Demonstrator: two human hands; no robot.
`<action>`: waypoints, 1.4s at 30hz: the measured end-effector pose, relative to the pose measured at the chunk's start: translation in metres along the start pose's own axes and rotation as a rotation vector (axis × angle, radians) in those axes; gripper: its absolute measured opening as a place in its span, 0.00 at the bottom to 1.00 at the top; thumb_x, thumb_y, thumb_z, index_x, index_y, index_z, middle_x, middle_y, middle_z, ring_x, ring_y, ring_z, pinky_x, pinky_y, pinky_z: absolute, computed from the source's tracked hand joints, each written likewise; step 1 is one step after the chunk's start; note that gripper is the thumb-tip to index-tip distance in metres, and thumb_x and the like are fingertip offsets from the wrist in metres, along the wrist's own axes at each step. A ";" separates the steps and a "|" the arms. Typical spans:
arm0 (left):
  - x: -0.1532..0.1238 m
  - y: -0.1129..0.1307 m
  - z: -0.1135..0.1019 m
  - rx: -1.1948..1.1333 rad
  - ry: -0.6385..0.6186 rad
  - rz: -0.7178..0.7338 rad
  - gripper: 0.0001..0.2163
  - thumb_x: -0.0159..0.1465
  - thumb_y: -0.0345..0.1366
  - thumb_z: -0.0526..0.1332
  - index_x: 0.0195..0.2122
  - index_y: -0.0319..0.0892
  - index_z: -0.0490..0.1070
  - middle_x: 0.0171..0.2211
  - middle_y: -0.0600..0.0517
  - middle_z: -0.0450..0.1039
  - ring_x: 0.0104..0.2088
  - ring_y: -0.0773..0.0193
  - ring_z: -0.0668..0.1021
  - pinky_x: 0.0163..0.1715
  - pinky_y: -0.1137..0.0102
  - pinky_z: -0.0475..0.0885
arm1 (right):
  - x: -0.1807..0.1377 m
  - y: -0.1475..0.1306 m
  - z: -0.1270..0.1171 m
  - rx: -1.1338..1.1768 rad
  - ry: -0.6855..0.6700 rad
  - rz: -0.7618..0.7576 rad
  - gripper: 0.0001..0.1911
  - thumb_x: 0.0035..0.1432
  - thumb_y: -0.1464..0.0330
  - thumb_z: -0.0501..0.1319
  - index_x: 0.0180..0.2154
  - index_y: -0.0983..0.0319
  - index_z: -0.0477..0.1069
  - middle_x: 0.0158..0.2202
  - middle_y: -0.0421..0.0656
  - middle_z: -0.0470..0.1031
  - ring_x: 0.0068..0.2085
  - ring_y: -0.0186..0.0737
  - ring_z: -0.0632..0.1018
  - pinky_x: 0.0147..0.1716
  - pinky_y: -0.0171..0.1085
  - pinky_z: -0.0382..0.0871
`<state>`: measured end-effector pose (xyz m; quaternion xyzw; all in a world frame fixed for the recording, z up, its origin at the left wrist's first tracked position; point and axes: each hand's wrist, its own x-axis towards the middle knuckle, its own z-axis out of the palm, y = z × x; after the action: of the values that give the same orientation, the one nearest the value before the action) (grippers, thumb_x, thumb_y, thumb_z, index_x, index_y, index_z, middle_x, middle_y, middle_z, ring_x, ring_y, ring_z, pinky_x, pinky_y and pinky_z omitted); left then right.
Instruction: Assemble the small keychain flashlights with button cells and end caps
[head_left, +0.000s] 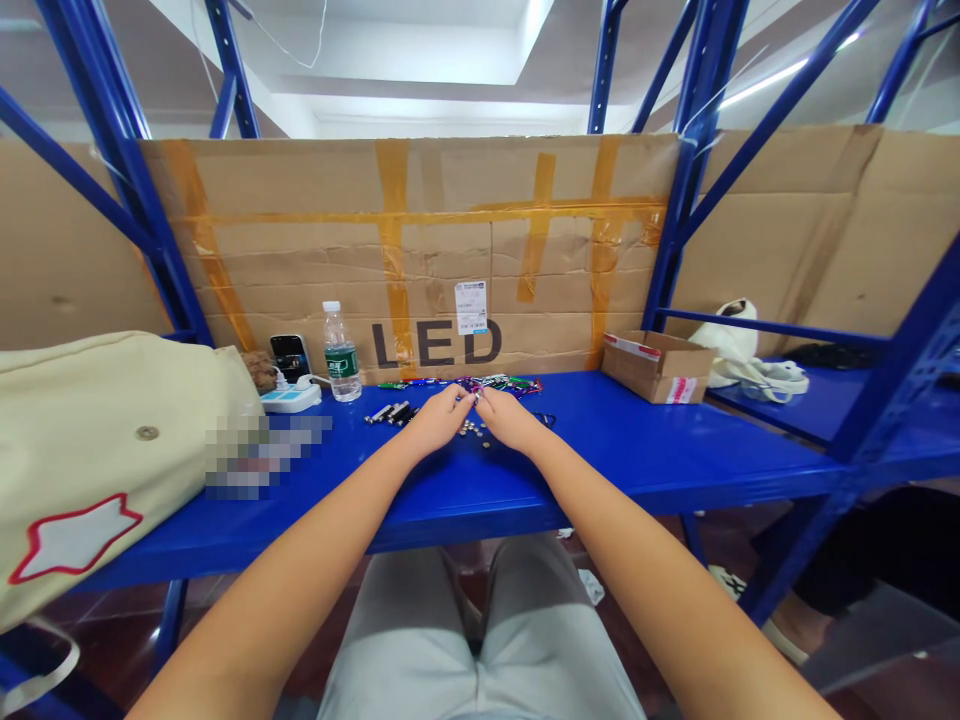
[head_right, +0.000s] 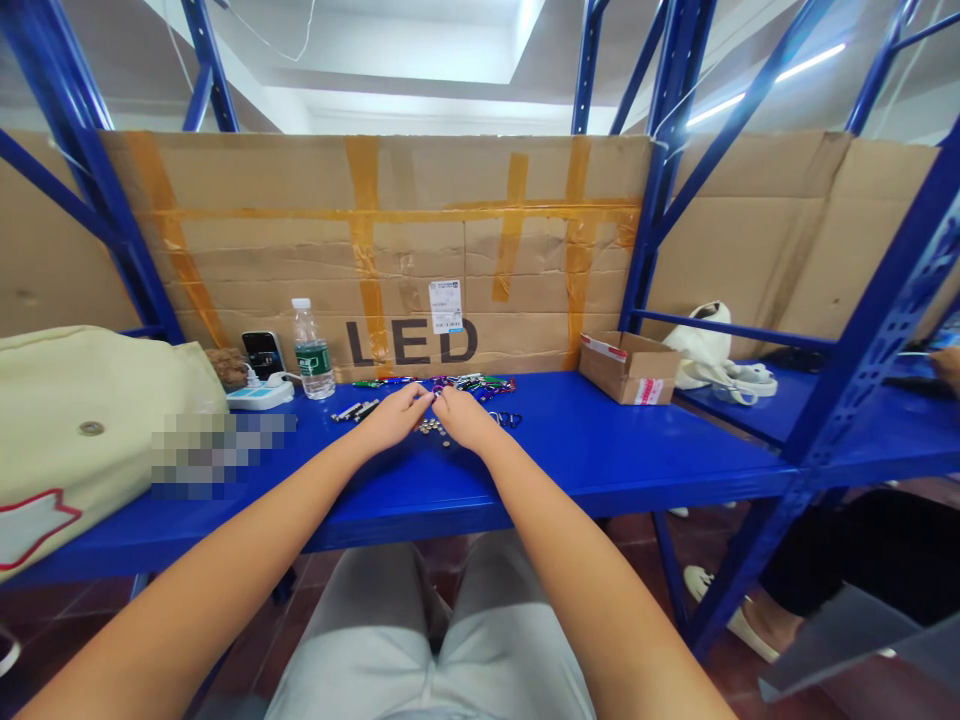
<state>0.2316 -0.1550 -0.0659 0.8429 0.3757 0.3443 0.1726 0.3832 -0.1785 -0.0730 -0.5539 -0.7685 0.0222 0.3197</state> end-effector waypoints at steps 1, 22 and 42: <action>-0.001 0.001 0.001 0.000 -0.004 0.017 0.11 0.65 0.42 0.49 0.35 0.42 0.64 0.20 0.56 0.68 0.24 0.63 0.71 0.28 0.70 0.64 | 0.001 0.001 0.001 0.052 0.035 0.016 0.14 0.62 0.70 0.43 0.33 0.63 0.66 0.34 0.46 0.74 0.34 0.38 0.72 0.35 0.34 0.63; -0.002 -0.007 -0.013 0.272 -0.007 0.145 0.11 0.63 0.42 0.53 0.43 0.44 0.69 0.38 0.48 0.75 0.37 0.57 0.75 0.38 0.67 0.67 | -0.007 0.059 -0.037 -0.291 -0.137 0.631 0.21 0.58 0.62 0.51 0.45 0.66 0.74 0.48 0.58 0.73 0.47 0.53 0.75 0.42 0.44 0.67; 0.003 -0.007 -0.003 0.110 -0.045 0.199 0.18 0.67 0.43 0.48 0.33 0.39 0.73 0.27 0.50 0.73 0.31 0.62 0.74 0.34 0.69 0.67 | 0.007 0.008 0.004 0.208 0.150 0.007 0.24 0.66 0.66 0.41 0.20 0.62 0.62 0.20 0.40 0.67 0.27 0.34 0.69 0.32 0.32 0.60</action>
<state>0.2274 -0.1475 -0.0662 0.8918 0.3047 0.3194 0.0994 0.3866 -0.1673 -0.0763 -0.5203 -0.7342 0.0616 0.4318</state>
